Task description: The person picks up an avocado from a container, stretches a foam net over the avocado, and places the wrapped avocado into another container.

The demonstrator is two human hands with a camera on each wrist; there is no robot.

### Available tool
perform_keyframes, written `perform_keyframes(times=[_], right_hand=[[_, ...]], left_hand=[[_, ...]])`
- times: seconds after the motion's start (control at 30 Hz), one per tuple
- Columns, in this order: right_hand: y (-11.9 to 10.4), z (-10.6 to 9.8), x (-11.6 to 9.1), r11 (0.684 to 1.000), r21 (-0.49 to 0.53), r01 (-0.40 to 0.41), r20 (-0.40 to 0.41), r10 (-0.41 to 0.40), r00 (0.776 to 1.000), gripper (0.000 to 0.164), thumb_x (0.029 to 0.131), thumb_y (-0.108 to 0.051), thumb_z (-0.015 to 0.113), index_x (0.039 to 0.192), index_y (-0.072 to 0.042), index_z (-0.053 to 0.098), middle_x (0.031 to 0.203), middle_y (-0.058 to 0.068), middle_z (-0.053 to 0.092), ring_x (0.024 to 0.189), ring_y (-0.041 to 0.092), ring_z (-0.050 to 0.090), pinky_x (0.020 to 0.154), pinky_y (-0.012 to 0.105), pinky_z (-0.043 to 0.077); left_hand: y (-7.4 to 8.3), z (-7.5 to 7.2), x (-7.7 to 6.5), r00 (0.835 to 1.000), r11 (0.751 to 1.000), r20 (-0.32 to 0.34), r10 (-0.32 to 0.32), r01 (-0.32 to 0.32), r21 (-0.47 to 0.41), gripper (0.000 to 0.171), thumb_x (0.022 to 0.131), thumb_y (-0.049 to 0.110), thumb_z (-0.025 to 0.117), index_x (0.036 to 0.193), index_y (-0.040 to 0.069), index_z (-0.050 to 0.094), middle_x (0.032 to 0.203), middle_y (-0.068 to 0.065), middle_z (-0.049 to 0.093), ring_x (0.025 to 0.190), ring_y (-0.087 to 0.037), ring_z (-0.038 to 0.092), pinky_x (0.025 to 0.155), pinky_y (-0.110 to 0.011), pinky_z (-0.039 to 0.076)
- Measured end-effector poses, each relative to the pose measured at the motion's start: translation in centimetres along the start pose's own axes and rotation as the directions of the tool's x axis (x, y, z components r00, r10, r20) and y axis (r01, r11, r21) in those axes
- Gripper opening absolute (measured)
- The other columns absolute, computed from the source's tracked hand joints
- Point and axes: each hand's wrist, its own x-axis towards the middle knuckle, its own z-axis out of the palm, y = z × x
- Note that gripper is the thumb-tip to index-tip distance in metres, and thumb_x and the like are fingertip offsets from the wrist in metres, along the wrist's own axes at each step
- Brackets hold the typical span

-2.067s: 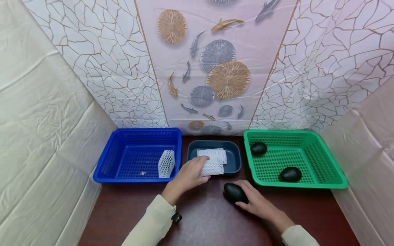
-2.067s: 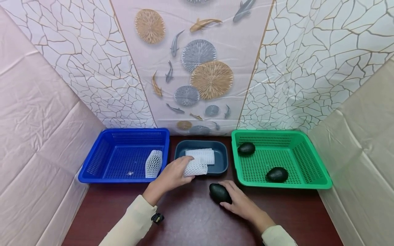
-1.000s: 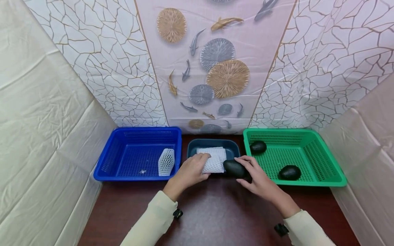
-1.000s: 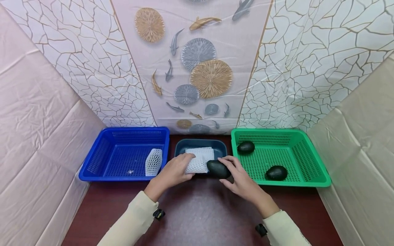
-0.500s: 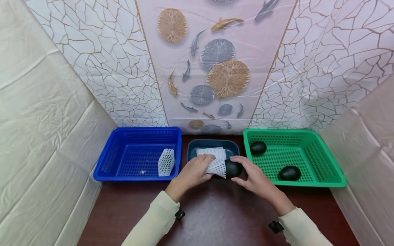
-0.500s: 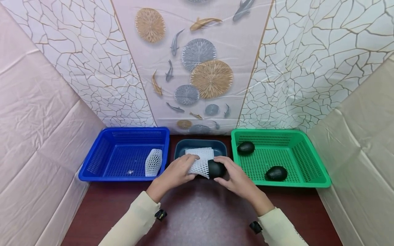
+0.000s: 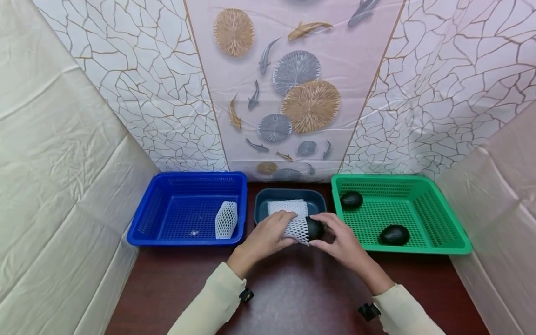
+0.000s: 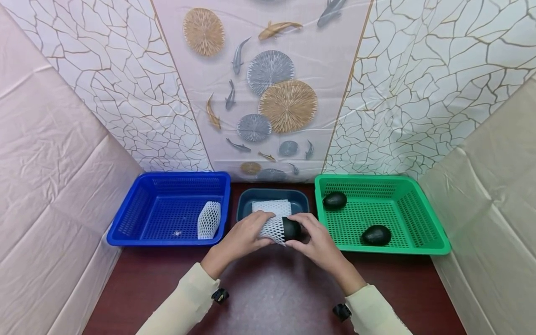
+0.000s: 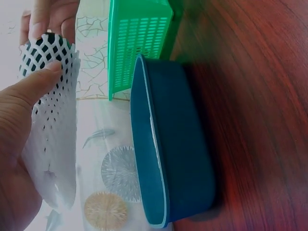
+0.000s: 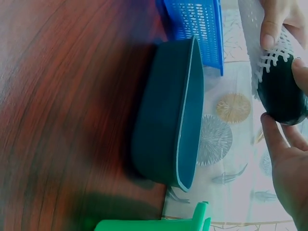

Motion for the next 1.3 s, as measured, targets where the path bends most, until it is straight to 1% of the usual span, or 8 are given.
perform_keyframes(times=[0.17,0.33,0.47,0.7,0.9,1.03,1.13,1.3], right_hand=[[0.0,0.2,0.2,0.999,0.030,-0.017,-0.018,0.018,1.000,0.064,0.080,-0.013,0.088,0.138,-0.017,0.062,0.132,0.007,0.063,0.116,0.024,0.065,0.088,0.044,0.060],[-0.1,0.4,0.2,0.999,0.024,-0.031,-0.031,0.032,0.999,0.064,0.077,-0.014,0.091,0.135,-0.015,0.063,0.127,0.007,0.066,0.103,0.019,0.068,0.081,0.042,0.062],[-0.1,0.7,0.2,1.000,0.007,-0.021,-0.047,0.021,0.999,0.065,0.074,-0.013,0.092,0.132,-0.013,0.064,0.124,0.006,0.066,0.101,0.016,0.067,0.079,0.038,0.063],[-0.3,1.5,0.2,0.998,-0.040,0.042,-0.073,-0.045,0.996,0.065,0.072,-0.013,0.094,0.130,-0.007,0.066,0.124,0.008,0.065,0.106,0.019,0.067,0.080,0.035,0.062],[-0.3,1.9,0.2,0.994,-0.082,0.072,-0.058,-0.077,0.995,0.065,0.071,-0.014,0.095,0.128,-0.004,0.065,0.122,0.009,0.066,0.105,0.022,0.068,0.078,0.038,0.062],[-0.2,2.2,0.1,0.993,-0.087,0.081,-0.032,-0.084,0.996,0.066,0.073,-0.017,0.094,0.129,-0.005,0.062,0.125,0.010,0.066,0.110,0.024,0.068,0.081,0.037,0.062],[0.1,2.3,0.1,0.998,-0.045,0.047,-0.001,-0.047,0.999,0.066,0.076,-0.016,0.092,0.133,-0.007,0.060,0.128,0.010,0.066,0.113,0.025,0.068,0.085,0.035,0.061],[0.6,2.3,0.0,0.989,0.127,-0.074,0.041,0.069,0.997,0.063,0.079,-0.010,0.089,0.134,-0.010,0.058,0.130,0.013,0.066,0.115,0.026,0.068,0.088,0.033,0.060]], left_hand=[[0.5,0.0,0.1,0.999,0.996,0.031,-0.042,0.045,-0.080,0.071,0.088,0.039,0.082,0.146,0.012,0.049,0.135,-0.007,0.062,0.117,-0.018,0.062,0.103,-0.036,0.054],[1.0,0.2,0.4,0.998,0.992,0.037,-0.047,0.051,-0.116,0.077,0.086,0.040,0.084,0.147,0.011,0.048,0.136,-0.007,0.061,0.117,-0.017,0.062,0.101,-0.035,0.055],[1.2,0.4,0.5,0.999,0.992,0.029,-0.036,0.040,-0.122,0.079,0.084,0.039,0.086,0.147,0.009,0.048,0.135,-0.008,0.061,0.116,-0.017,0.062,0.100,-0.035,0.055],[1.1,1.2,0.7,0.999,0.995,0.029,-0.033,0.036,-0.098,0.080,0.082,0.038,0.088,0.145,0.008,0.049,0.133,-0.007,0.061,0.116,-0.016,0.061,0.100,-0.034,0.054],[1.1,1.6,0.7,0.999,0.996,0.042,-0.035,0.038,-0.085,0.085,0.078,0.039,0.090,0.145,0.006,0.050,0.135,-0.008,0.062,0.120,-0.018,0.061,0.104,-0.035,0.053],[1.1,1.8,0.7,0.999,0.998,0.044,-0.027,0.030,-0.062,0.085,0.078,0.041,0.090,0.144,0.005,0.051,0.134,-0.009,0.063,0.121,-0.019,0.061,0.106,-0.035,0.052],[1.0,1.8,0.7,0.999,0.998,0.044,-0.027,0.029,-0.052,0.088,0.077,0.043,0.091,0.145,0.005,0.049,0.134,-0.009,0.062,0.121,-0.019,0.061,0.106,-0.035,0.052],[1.1,1.2,0.7,0.999,0.998,0.049,-0.023,0.026,-0.055,0.097,0.075,0.050,0.090,0.149,0.008,0.042,0.139,-0.009,0.057,0.122,-0.019,0.060,0.106,-0.034,0.052]])
